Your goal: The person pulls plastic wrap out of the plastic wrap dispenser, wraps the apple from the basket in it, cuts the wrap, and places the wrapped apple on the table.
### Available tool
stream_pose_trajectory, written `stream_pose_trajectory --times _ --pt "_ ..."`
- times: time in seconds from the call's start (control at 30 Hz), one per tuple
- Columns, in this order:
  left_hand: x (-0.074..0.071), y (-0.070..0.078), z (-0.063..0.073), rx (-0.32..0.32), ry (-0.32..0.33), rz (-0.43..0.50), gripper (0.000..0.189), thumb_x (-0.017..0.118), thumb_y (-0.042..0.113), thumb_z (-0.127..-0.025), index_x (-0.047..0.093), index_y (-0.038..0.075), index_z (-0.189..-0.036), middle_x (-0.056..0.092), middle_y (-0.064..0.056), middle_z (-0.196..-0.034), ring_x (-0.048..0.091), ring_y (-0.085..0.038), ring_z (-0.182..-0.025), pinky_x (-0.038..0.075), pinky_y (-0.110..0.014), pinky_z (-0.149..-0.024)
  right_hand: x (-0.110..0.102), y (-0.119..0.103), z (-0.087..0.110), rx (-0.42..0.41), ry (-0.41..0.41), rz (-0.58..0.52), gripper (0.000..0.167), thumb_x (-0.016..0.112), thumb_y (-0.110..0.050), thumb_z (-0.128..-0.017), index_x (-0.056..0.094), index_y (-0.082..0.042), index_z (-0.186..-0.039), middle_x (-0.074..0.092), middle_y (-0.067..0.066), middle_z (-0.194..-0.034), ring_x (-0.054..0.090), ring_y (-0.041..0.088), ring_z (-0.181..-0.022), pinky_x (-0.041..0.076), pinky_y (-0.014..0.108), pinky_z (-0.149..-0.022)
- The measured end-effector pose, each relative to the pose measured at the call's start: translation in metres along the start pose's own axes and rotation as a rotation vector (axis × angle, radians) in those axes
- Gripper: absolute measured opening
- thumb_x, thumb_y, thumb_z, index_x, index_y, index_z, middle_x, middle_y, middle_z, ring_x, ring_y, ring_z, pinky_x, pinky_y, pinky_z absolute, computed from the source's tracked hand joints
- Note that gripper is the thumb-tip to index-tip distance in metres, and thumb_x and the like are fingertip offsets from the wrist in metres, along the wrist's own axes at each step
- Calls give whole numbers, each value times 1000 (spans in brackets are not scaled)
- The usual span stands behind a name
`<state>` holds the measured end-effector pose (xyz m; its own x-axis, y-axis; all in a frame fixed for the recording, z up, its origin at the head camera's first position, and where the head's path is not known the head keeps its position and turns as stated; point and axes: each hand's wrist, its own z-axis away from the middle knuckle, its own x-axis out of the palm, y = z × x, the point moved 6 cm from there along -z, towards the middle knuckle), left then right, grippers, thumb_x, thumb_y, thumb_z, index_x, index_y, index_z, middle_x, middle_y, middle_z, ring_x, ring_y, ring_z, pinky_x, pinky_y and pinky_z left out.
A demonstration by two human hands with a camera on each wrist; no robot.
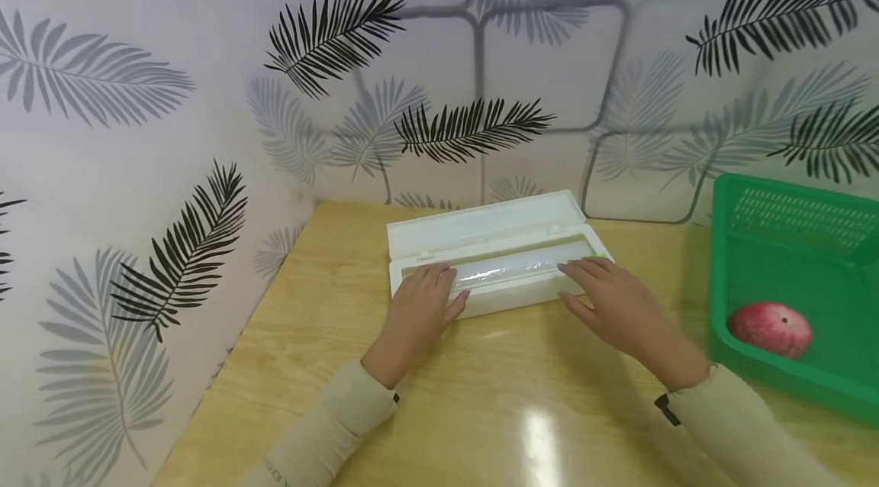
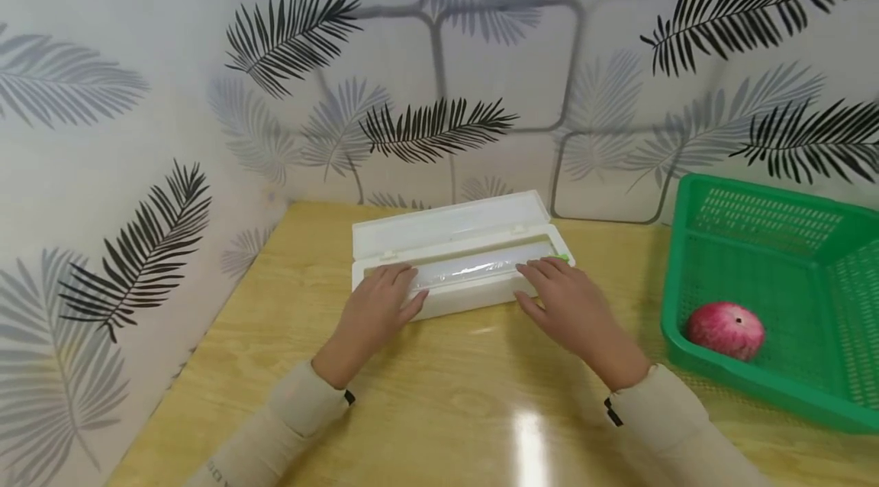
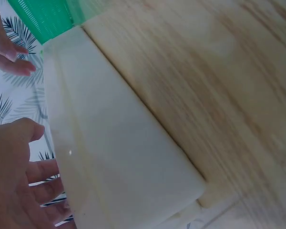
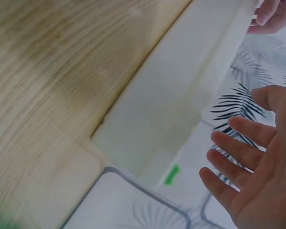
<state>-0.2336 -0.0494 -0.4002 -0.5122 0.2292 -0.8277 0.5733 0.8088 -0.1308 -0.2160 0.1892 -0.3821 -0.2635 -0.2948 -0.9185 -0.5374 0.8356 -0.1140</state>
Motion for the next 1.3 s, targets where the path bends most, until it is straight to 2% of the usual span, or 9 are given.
stream_pose_trajectory --times 0.2,0.37,0.57,0.8,0.93,1.13,1.2,1.3 --pt "18 -2 7 -56 -52 13 42 51 41 -93 63 2 -108 62 -9 -110 58 -25 -102 51 -33 -82 25 10 -16 -15 19 6 42 60 -27 -89 58 2 -119 58 20 -118 50 37 -112 40 50 -96" --pt "23 -4 2 -86 -72 50 51 47 47 -94 56 4 -120 57 -9 -117 52 -28 -107 46 -37 -90 35 23 -19 -29 101 4 43 63 -29 -88 59 3 -116 57 20 -116 51 36 -111 41 48 -94" --pt "21 -11 -3 -76 -40 33 53 51 50 -89 57 5 -117 57 -9 -114 53 -29 -104 43 -39 -92 35 29 -22 -40 144 -5 47 67 -31 -84 58 1 -118 57 19 -117 51 34 -111 42 48 -93" --pt "23 -18 1 -60 -59 86 52 52 48 -89 57 4 -118 56 -9 -114 51 -29 -106 41 -39 -94 41 24 -21 19 115 -7 46 64 -31 -87 58 1 -119 57 19 -118 51 35 -111 42 49 -93" --pt "30 -24 -2 -21 -46 110 52 51 46 -90 57 3 -118 56 -10 -115 51 -28 -106 40 -38 -96 45 21 -20 60 110 10 46 61 -32 -89 57 2 -120 57 21 -118 51 37 -111 40 49 -95" --pt "41 -35 -13 49 -27 134 53 54 47 -87 57 3 -118 57 -9 -113 52 -27 -105 41 -37 -94 42 16 -20 61 203 32 37 67 -24 -85 62 3 -110 62 22 -108 56 38 -99 47 47 -86" --pt "44 -38 -20 54 -44 159 53 54 47 -87 57 4 -119 57 -9 -114 52 -28 -106 42 -37 -94 39 15 -22 71 232 37 33 69 -19 -83 64 4 -107 63 22 -104 58 37 -95 50 45 -82" --pt "49 -42 -29 26 -119 210 54 54 45 -87 56 4 -122 56 -10 -117 50 -28 -109 40 -37 -96 36 15 -25 113 222 43 30 69 -16 -83 65 4 -105 64 21 -102 58 36 -92 51 44 -78"
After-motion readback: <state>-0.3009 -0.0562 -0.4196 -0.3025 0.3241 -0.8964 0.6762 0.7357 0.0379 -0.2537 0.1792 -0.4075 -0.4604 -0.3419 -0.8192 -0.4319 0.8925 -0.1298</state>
